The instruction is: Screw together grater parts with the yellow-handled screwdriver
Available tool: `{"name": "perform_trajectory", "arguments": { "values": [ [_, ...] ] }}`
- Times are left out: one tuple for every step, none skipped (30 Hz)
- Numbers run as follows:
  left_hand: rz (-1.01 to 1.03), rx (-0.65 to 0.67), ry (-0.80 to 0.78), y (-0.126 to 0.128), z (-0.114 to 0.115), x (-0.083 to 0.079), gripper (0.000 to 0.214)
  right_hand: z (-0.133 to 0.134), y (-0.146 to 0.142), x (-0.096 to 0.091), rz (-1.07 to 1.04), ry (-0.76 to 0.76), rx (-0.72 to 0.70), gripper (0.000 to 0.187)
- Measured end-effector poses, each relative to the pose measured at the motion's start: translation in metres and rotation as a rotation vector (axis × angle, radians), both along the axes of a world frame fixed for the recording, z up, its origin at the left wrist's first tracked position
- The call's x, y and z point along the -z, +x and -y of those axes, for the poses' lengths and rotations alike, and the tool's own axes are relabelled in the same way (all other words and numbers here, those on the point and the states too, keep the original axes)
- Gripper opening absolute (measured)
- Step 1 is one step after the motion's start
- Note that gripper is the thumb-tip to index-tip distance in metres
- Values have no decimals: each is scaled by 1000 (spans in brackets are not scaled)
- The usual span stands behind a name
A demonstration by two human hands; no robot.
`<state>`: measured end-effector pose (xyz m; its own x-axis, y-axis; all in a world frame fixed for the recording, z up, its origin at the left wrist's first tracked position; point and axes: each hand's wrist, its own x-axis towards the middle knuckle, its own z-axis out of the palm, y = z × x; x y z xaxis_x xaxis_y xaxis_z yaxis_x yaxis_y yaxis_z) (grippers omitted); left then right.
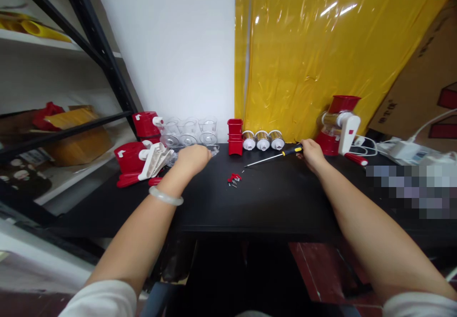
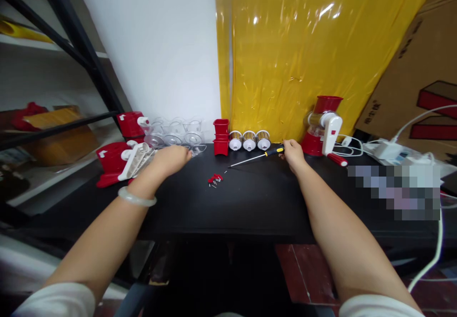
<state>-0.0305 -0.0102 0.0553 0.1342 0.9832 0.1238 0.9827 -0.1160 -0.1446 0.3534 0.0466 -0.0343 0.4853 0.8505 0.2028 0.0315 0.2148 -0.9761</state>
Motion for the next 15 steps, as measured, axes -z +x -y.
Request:
{"name": "perform_trajectory", "arguments": {
  "values": [
    [-8, -19, 57, -6, 5, -7, 50, 0, 0, 0, 4, -1, -3, 16],
    [-18, -45, 114, -14, 8, -13, 50, 0, 0, 0, 6, 2, -4, 16],
    [-42, -55, 149, -23, 11, -17, 50, 0, 0, 0, 6, 5, -5, 17],
    [-73, -61, 177, -33, 13, -19, 50, 0, -1, -1, 4, 9, -7, 17],
    [-104, -65, 194, -43, 14, -20, 50, 0, -1, -1, 3, 11, -7, 17],
    [-130, -79, 196, -53, 14, -18, 50, 0, -2, -1, 1, 9, -9, 17],
    [-160, -61, 185, -61, 13, -15, 49, 1, -2, -2, 0, 6, -8, 16],
    [-173, -63, 165, -69, 11, -10, 46, 1, -3, -2, 1, 3, -8, 16],
    [-183, -54, 158, -76, 9, -4, 44, 1, -3, -2, 4, 0, -11, 16],
    [-188, -48, 152, -82, 6, 1, 45, 1, -4, -2, 5, -1, -12, 16],
    [-195, -36, 148, -87, 4, 7, 45, 1, -4, -2, 4, -2, -13, 17],
    [-210, -24, 146, -90, 1, 12, 46, 2, -5, -2, 0, -3, -13, 17],
    [-225, -25, 144, -93, -3, 16, 47, 2, -5, -2, -6, -4, -12, 17],
    [-235, -30, 143, -96, -6, 19, 48, 3, -5, -3, -12, -5, -12, 17],
    [-239, -38, 146, -98, -10, 22, 48, 3, -5, -3, -18, -6, -12, 17]
  ]
}}
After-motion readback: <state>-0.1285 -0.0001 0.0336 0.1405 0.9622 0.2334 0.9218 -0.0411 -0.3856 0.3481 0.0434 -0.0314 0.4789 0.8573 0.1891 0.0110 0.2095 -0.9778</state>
